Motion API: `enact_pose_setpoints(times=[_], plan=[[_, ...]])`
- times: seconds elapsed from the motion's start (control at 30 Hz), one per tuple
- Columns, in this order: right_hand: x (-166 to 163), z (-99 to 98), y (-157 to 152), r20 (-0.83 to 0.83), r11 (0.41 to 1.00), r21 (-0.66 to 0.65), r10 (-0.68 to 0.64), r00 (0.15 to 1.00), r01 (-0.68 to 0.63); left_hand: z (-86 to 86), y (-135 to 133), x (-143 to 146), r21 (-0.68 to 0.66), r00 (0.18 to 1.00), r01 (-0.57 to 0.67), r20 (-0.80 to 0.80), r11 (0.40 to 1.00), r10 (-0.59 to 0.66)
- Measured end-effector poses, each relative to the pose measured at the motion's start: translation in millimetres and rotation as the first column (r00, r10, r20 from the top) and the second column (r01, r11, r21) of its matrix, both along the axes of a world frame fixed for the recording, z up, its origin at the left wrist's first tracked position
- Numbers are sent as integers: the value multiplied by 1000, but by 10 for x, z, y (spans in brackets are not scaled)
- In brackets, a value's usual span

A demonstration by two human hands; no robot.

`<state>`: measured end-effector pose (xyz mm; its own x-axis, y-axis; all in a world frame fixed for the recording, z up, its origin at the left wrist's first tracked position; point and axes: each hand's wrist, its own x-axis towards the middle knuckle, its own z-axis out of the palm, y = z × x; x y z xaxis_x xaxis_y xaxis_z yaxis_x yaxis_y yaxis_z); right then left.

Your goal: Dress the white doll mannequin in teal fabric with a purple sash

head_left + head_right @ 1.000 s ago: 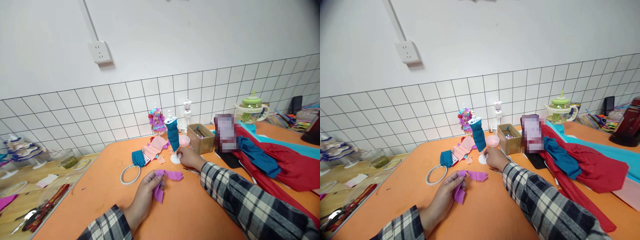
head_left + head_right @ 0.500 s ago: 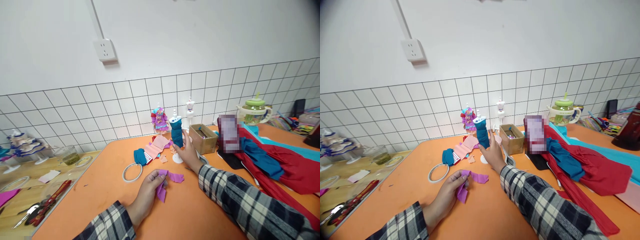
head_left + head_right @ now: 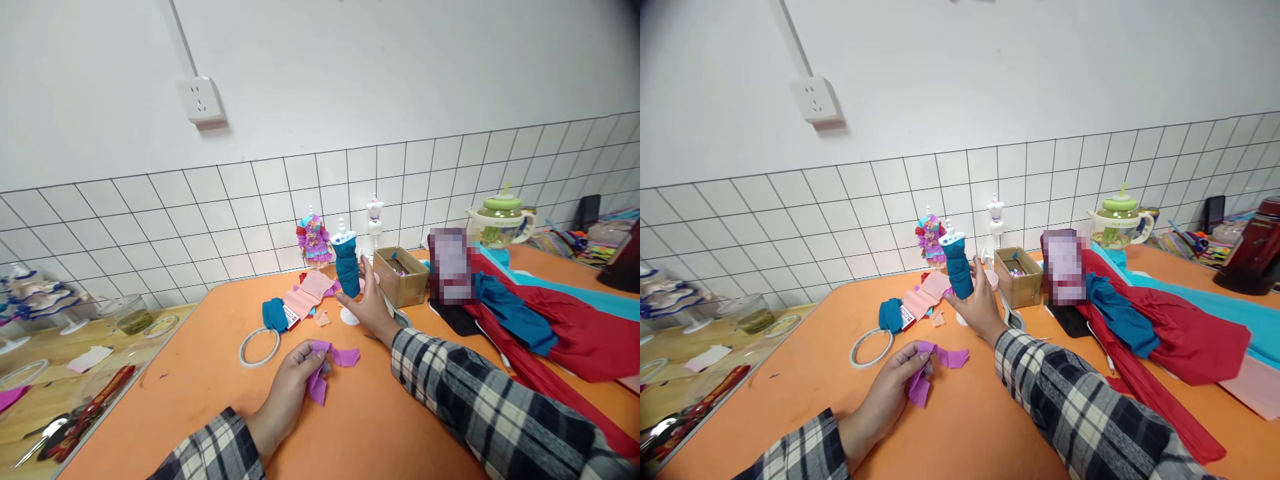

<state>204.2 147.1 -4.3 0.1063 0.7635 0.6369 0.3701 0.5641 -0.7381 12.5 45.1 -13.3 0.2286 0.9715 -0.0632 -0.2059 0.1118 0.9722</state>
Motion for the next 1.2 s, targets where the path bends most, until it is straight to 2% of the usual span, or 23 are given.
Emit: enact_pose_setpoints(times=[0.13, 0.37, 0.63, 0.77, 0.93, 1.0, 1.07, 1.13, 1.2], plan=[[9, 97, 12, -75, 997, 72, 40, 996, -35, -8, 2, 7, -11, 1000, -4, -3, 1000, 4], [-83, 316, 36, -136, 998, 36, 52, 989, -48, -12, -5, 24, -2, 999, 0, -32, 1000, 0], [-58, 289, 116, -244, 990, -8, 133, 961, -139, -22, 11, 19, 4, 999, 19, -50, 1000, -19], [27, 225, 199, -232, 994, -23, 100, 968, -108, -23, 20, 21, 9, 999, 13, -47, 1000, -12], [70, 244, 197, -208, 994, 85, 89, 974, -72, -29, 11, 8, 4, 999, 16, -34, 1000, -16], [89, 297, 93, -223, 990, 142, 15, 975, 17, -40, 11, -5, 0, 999, 20, -26, 1000, -20], [142, 353, -87, -227, 966, 200, -115, 967, 162, -51, 15, -22, -9, 1000, 19, -5, 1000, -19], [242, 384, -318, -125, 944, 234, -207, 970, 231, -54, 22, -40, -24, 999, 18, 31, 1000, -17], [385, 368, -559, 197, 976, 181, -158, 968, 122, -46, 27, -58, -44, 997, 31, 69, 999, -28]])
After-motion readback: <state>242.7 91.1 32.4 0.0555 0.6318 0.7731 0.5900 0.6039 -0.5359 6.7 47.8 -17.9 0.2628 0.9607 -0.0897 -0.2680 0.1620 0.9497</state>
